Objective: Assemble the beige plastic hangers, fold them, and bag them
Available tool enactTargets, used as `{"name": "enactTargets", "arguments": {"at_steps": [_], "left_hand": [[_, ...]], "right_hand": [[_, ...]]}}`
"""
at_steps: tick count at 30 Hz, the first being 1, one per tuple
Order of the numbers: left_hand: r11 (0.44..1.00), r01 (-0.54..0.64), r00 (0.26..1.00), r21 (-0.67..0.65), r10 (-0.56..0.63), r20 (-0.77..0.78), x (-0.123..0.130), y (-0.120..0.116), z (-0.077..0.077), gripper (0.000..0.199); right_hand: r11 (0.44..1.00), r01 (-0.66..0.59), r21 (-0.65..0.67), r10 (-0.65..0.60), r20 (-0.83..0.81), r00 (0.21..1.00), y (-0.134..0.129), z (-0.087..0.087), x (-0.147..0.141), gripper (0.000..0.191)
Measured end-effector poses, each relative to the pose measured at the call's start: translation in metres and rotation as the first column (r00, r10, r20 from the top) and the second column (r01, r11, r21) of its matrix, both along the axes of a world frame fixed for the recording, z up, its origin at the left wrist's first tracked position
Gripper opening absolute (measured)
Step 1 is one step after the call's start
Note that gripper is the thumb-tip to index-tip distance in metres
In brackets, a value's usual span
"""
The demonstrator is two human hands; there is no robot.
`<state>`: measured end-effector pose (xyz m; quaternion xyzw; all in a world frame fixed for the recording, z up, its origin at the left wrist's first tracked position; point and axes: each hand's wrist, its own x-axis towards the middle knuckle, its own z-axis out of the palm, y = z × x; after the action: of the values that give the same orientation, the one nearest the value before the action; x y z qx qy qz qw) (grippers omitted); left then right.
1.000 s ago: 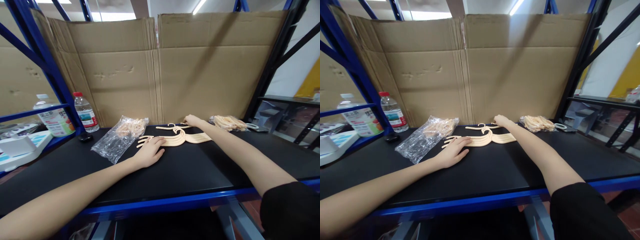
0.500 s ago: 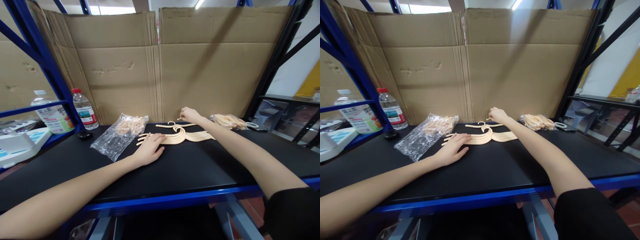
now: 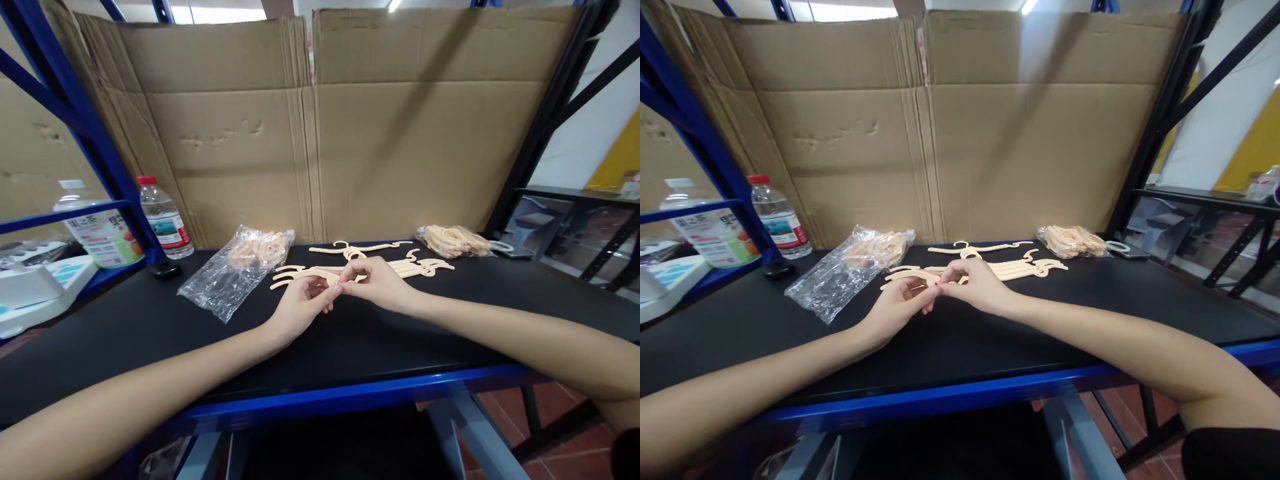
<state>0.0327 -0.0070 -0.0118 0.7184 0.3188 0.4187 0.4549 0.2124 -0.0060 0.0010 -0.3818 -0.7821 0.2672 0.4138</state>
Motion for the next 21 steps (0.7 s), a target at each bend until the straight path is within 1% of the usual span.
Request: {"name": "enactTargets", "arguments": {"at_steps": [2, 4, 5, 6, 7, 8, 9, 10, 11, 12, 14, 16, 18, 21], "left_hand": [[0.999, -0.03, 0.999, -0.019, 0.031, 0.041, 0.0, 0.0, 0.0, 0.029], [0.997, -0.073, 0.994, -0.027, 0.075, 0.078, -0.001, 0.003, -0.002, 0.029], [0.995, -0.093, 0.991, -0.035, 0.096, 0.092, -0.002, 0.005, -0.004, 0.03], [0.993, -0.106, 0.988, -0.054, 0.112, 0.104, -0.002, 0.007, -0.005, 0.031], [0.99, -0.11, 0.986, -0.083, 0.119, 0.113, -0.003, 0.009, -0.007, 0.031], [0.987, -0.105, 0.985, -0.12, 0.119, 0.122, -0.003, 0.011, -0.009, 0.031], [0.984, -0.091, 0.985, -0.156, 0.112, 0.131, -0.004, 0.013, -0.01, 0.032], [0.98, -0.071, 0.985, -0.188, 0.098, 0.139, -0.004, 0.014, -0.011, 0.032], [0.976, -0.05, 0.986, -0.21, 0.082, 0.144, -0.004, 0.015, -0.012, 0.032], [0.975, -0.033, 0.987, -0.222, 0.067, 0.149, -0.004, 0.016, -0.012, 0.033], [0.974, -0.019, 0.987, -0.228, 0.056, 0.153, -0.005, 0.016, -0.012, 0.034], [0.975, -0.025, 0.987, -0.222, 0.059, 0.149, -0.006, 0.015, -0.012, 0.033], [0.976, -0.034, 0.988, -0.214, 0.065, 0.142, -0.006, 0.015, -0.012, 0.032], [0.973, -0.054, 0.985, -0.223, 0.088, 0.145, -0.008, 0.016, -0.012, 0.03]], "right_hand": [[0.998, -0.066, -0.018, 0.066, 0.031, 0.997, 0.007, 0.001, 0.002, 0.02], [0.988, -0.146, -0.044, 0.149, 0.074, 0.986, 0.022, 0.006, 0.01, 0.03], [0.985, -0.16, -0.055, 0.165, 0.092, 0.982, 0.032, 0.009, 0.016, 0.037], [0.99, -0.13, -0.046, 0.134, 0.098, 0.986, 0.044, 0.011, 0.022, 0.043], [0.998, -0.06, -0.003, 0.06, 0.105, 0.993, 0.056, 0.013, 0.03, 0.048], [0.997, 0.04, 0.061, -0.049, 0.153, 0.987, 0.069, 0.014, 0.038, 0.049], [0.977, 0.145, 0.157, -0.182, 0.249, 0.951, 0.081, 0.014, 0.047, 0.046], [0.945, 0.201, 0.256, -0.291, 0.382, 0.877, 0.093, 0.013, 0.055, 0.038], [0.924, 0.208, 0.322, -0.351, 0.494, 0.795, 0.105, 0.011, 0.062, 0.029], [0.922, 0.198, 0.334, -0.36, 0.543, 0.759, 0.115, 0.008, 0.068, 0.023], [0.935, 0.164, 0.314, -0.33, 0.604, 0.725, 0.131, 0.0, 0.077, 0.025], [0.95, 0.141, 0.277, -0.29, 0.624, 0.726, 0.143, -0.01, 0.082, 0.025], [0.958, 0.134, 0.254, -0.268, 0.63, 0.729, 0.151, -0.017, 0.084, 0.02], [0.955, 0.157, 0.25, -0.281, 0.605, 0.745, 0.158, -0.019, 0.086, 0.012]]}}
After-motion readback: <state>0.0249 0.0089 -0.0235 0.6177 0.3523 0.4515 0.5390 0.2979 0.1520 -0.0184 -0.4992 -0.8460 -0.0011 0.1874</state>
